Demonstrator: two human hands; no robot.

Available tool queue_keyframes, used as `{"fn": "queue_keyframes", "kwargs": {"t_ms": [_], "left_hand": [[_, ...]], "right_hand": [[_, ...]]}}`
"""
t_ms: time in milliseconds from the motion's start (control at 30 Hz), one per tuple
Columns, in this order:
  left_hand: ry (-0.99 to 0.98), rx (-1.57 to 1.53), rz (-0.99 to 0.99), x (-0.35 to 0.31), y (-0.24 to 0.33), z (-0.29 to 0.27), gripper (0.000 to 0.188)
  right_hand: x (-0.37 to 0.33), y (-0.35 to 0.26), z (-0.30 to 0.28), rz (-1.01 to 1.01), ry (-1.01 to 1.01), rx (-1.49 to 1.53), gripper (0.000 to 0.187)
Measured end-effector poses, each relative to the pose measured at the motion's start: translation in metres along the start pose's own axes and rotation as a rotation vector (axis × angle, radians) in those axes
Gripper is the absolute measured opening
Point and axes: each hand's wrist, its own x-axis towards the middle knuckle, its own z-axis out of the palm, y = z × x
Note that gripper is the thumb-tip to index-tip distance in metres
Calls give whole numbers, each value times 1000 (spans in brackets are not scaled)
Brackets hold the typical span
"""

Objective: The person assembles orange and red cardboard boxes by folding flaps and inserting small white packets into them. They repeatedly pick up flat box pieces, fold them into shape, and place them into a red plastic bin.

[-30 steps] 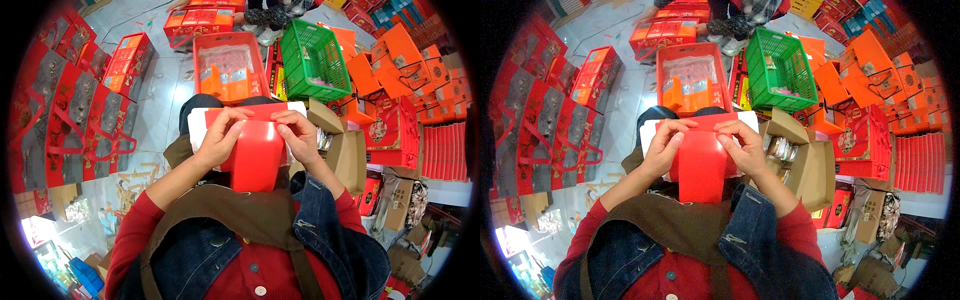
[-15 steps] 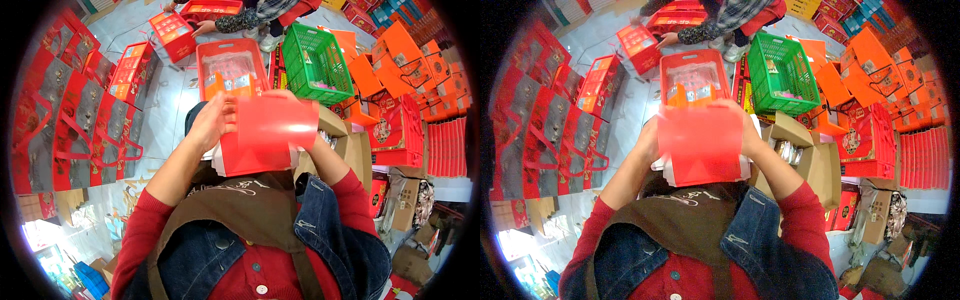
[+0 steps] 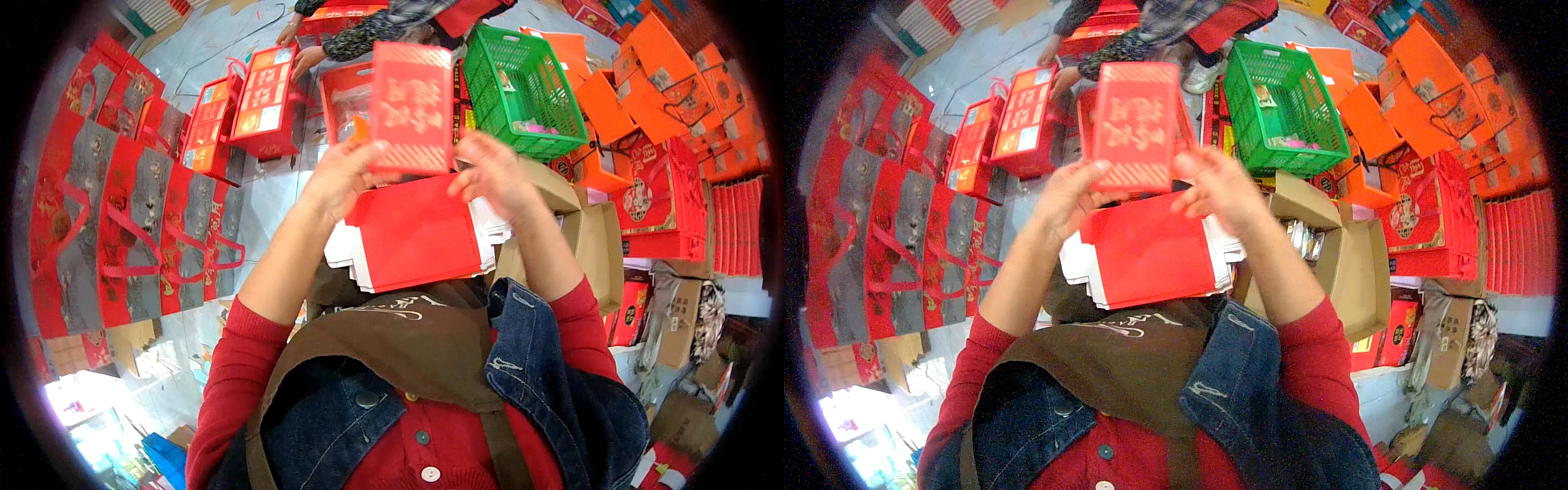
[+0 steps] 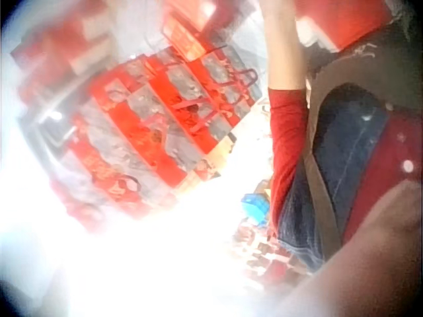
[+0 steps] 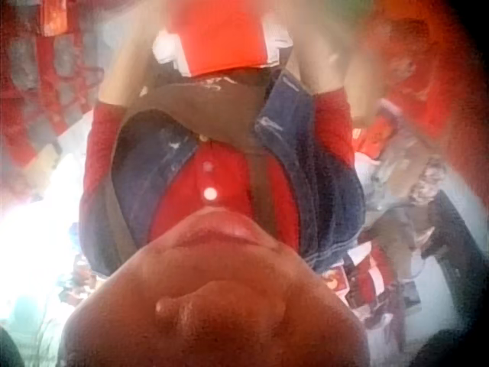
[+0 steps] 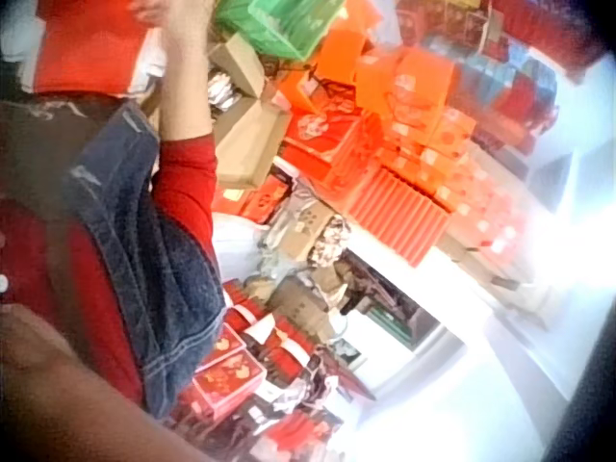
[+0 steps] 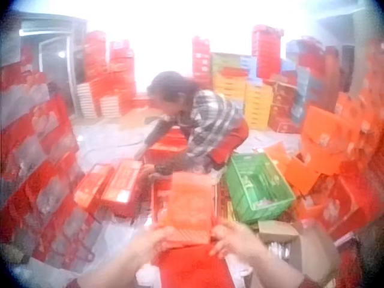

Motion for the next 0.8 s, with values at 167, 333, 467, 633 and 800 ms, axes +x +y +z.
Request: {"fn": "queue_keyframes", "kwargs": {"t_ms": [167,333,467,633,800], "left_hand": [[206,219,95,61,7,-40,26],[451,460,-154,137,-48,-65,33],[505,432,-388,187,-95,-85,41],[481,246,-593,225,-110,-100,36],[658,550,-630,245,-136,-132,31]], "right_hand": [[-7,-4,-90,-240,331,189,31],[-16,90,-162,0,504,380,23],[-37,161,-191,141,611,515,19],[-54,214,-221,287,802,440,20],[-33,259,-262,212,1100,398,12]]}}
